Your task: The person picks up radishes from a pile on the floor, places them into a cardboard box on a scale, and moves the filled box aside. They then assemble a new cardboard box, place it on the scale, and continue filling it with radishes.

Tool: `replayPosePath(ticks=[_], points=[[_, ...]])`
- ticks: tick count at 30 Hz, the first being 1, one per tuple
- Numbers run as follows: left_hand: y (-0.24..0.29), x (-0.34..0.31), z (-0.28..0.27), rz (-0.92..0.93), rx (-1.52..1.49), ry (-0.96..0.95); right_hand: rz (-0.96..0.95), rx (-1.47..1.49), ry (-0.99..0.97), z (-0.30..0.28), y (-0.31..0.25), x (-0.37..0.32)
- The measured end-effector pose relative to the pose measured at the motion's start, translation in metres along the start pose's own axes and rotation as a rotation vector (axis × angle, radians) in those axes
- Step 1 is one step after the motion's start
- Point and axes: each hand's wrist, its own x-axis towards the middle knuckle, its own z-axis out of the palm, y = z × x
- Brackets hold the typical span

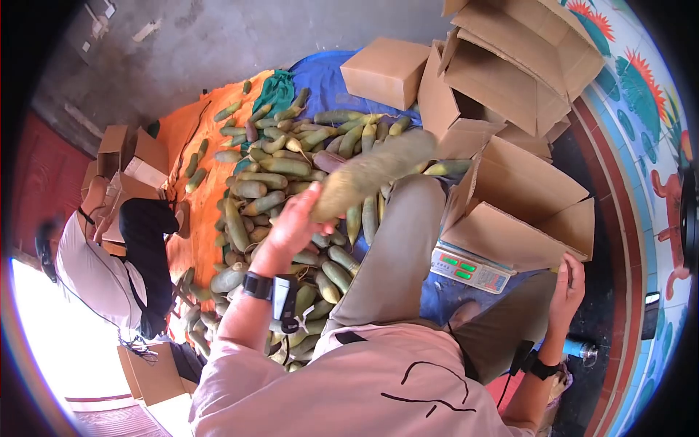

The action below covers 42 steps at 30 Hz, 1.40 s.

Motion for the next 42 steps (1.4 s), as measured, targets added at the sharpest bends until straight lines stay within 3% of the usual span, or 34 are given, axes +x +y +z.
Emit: replayPosePath(ticks=[6, 8, 12, 14, 24, 26, 28, 30, 31, 34, 36, 38, 40, 42], points=[[-0.009, 0.010, 0.079, -0.137, 0.058, -0.314, -0.050, 0.167, -0.182, 0.008, -0.061, 0.005], [-0.017, 0.013, 0.098, -0.162, 0.075, -0.491, 0.031, 0.311, -0.265, 0.013, -0.066, 0.000], [-0.031, 0.018, 0.118, -0.188, 0.183, -0.651, 0.003, 0.241, -0.453, 0.007, -0.046, -0.007], [-0.034, 0.021, 0.123, -0.195, 0.204, -0.694, 0.357, 0.482, -0.550, 0.003, -0.043, -0.017], [-0.039, 0.061, 0.150, -0.310, 0.052, -0.645, 0.297, 0.566, -0.162, -0.010, -0.027, 0.002], [-0.038, 0.073, 0.152, -0.143, 0.140, -0.569, 0.299, 0.551, -0.038, -0.020, -0.029, 0.016], [-0.037, 0.083, 0.154, -0.105, 0.214, -0.594, 0.301, 0.526, 0.026, -0.028, -0.021, 0.031], [-0.031, 0.087, 0.165, 0.272, 0.671, -0.508, 0.309, 0.425, 0.078, -0.037, -0.006, 0.050], [-0.048, 0.101, 0.166, 0.404, 0.725, -0.493, 0.328, 0.368, 0.096, -0.038, -0.005, 0.058], [-0.055, 0.110, 0.179, 0.529, 0.898, -0.410, 0.312, 0.107, 0.114, -0.029, 0.018, 0.084], [-0.066, 0.116, 0.184, 0.558, 0.996, -0.410, 0.197, 0.005, 0.073, -0.016, 0.041, 0.097], [-0.070, 0.116, 0.187, 0.586, 1.095, -0.408, 0.020, -0.473, -0.055, -0.002, 0.047, 0.106], [-0.068, 0.113, 0.189, 0.627, 1.254, -0.457, -0.007, -0.530, -0.111, 0.012, 0.065, 0.115], [-0.071, 0.113, 0.189, 0.645, 1.250, -0.437, 0.077, -0.665, -0.321, 0.026, 0.076, 0.122]])
